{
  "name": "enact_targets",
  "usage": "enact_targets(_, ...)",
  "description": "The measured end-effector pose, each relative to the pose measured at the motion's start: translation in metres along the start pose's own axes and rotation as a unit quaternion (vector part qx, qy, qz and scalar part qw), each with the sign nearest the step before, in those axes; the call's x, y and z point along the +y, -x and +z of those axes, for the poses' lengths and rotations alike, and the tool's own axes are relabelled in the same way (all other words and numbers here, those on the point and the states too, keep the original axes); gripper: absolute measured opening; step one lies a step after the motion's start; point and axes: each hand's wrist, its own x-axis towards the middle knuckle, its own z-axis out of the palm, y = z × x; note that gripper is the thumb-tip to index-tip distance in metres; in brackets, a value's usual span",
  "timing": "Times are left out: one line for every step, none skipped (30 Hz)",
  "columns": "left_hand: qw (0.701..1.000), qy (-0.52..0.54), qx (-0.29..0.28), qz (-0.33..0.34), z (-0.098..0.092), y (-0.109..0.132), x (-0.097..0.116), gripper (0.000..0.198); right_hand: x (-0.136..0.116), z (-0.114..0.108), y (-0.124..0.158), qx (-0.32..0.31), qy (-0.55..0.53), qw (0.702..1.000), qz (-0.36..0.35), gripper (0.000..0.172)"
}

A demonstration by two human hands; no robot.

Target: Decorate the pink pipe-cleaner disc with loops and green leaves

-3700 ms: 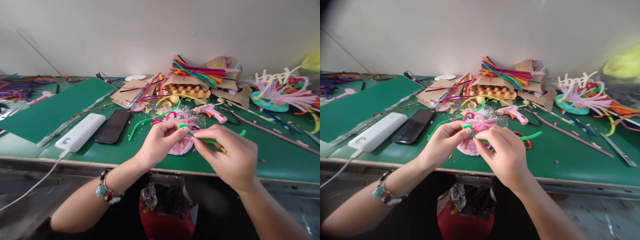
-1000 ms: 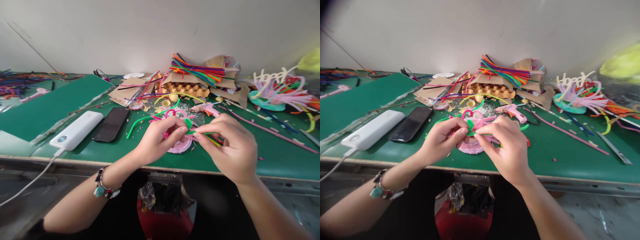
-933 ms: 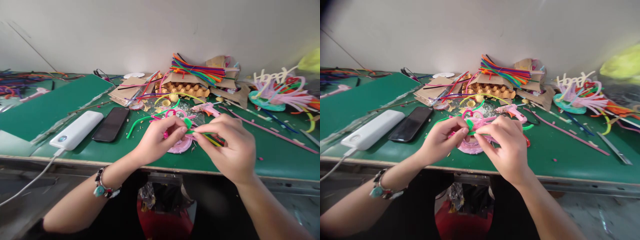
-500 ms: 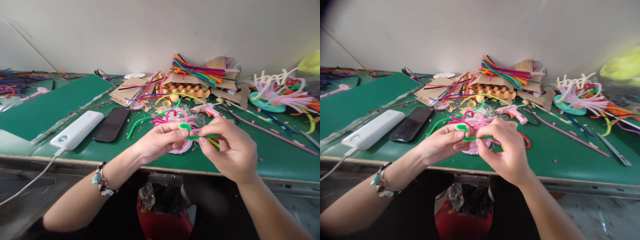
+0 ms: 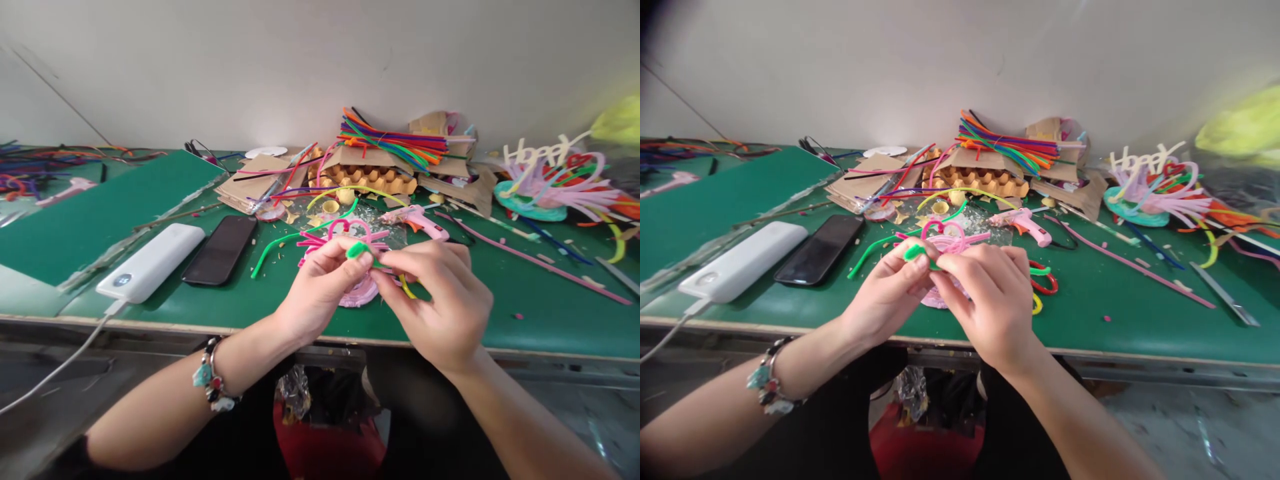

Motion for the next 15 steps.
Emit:
enact_targets(1.0,0.0,-0.001,0.007,0.001,0.001,-0.001,0.019,0.0,0.0,0.0,0.002,-0.004,1.0,0.0,0.007)
enact_targets(1.0,0.001,-0.002,0.011,0.001,0.002,-0.001,0.019,-0.001,-0.001,0.0,0.002,-0.005,1.0,0.002,0.007)
enact_targets(1.0,0.002,-0.002,0.01,0.001,0.002,-0.001,0.02,-0.001,-0.002,-0.001,0.001,-0.005,1.0,0.006,0.007)
enact_targets(1.0,0.0,-0.004,0.006,0.001,0.002,-0.001,0.021,-0.002,-0.003,-0.001,0.0,-0.003,1.0,0.01,0.008)
enact_targets(1.0,-0.001,-0.011,0.0,0.001,0.003,-0.001,0.022,-0.002,-0.004,-0.002,-0.001,-0.002,1.0,0.014,0.008)
enact_targets(1.0,-0.004,-0.021,-0.008,0.001,0.003,-0.001,0.023,-0.003,-0.005,-0.002,-0.002,-0.002,1.0,0.018,0.009)
enact_targets(0.999,-0.008,-0.033,-0.016,0.001,0.003,0.0,0.023,-0.004,-0.005,-0.002,-0.001,-0.003,1.0,0.02,0.009)
enact_targets(0.999,-0.01,-0.043,-0.021,0.002,0.004,0.0,0.024,-0.005,-0.006,-0.002,0.0,-0.007,1.0,0.024,0.009)
enact_targets(0.998,-0.011,-0.053,-0.024,0.002,0.004,0.001,0.025,-0.007,-0.007,-0.002,0.001,-0.016,0.999,0.03,0.009)
enact_targets(0.998,-0.01,-0.062,-0.026,0.002,0.004,0.002,0.026,-0.008,-0.007,-0.002,0.001,-0.029,0.999,0.041,0.009)
enact_targets(0.997,-0.007,-0.069,-0.028,0.003,0.004,0.002,0.027,-0.009,-0.008,-0.001,-0.002,-0.044,0.997,0.057,0.009)
enact_targets(0.997,-0.004,-0.076,-0.032,0.003,0.005,0.003,0.028,-0.011,-0.008,0.0,-0.005,-0.061,0.995,0.079,0.009)
enact_targets(0.996,0.0,-0.082,-0.037,0.003,0.005,0.003,0.029,-0.012,-0.009,0.001,-0.01,-0.08,0.992,0.1,0.01)
enact_targets(0.995,0.005,-0.089,-0.043,0.003,0.005,0.004,0.03,-0.012,-0.009,0.001,-0.017,-0.101,0.988,0.119,0.011)
enact_targets(0.994,0.01,-0.096,-0.049,0.003,0.005,0.004,0.03,-0.012,-0.01,0.002,-0.026,-0.122,0.984,0.131,0.012)
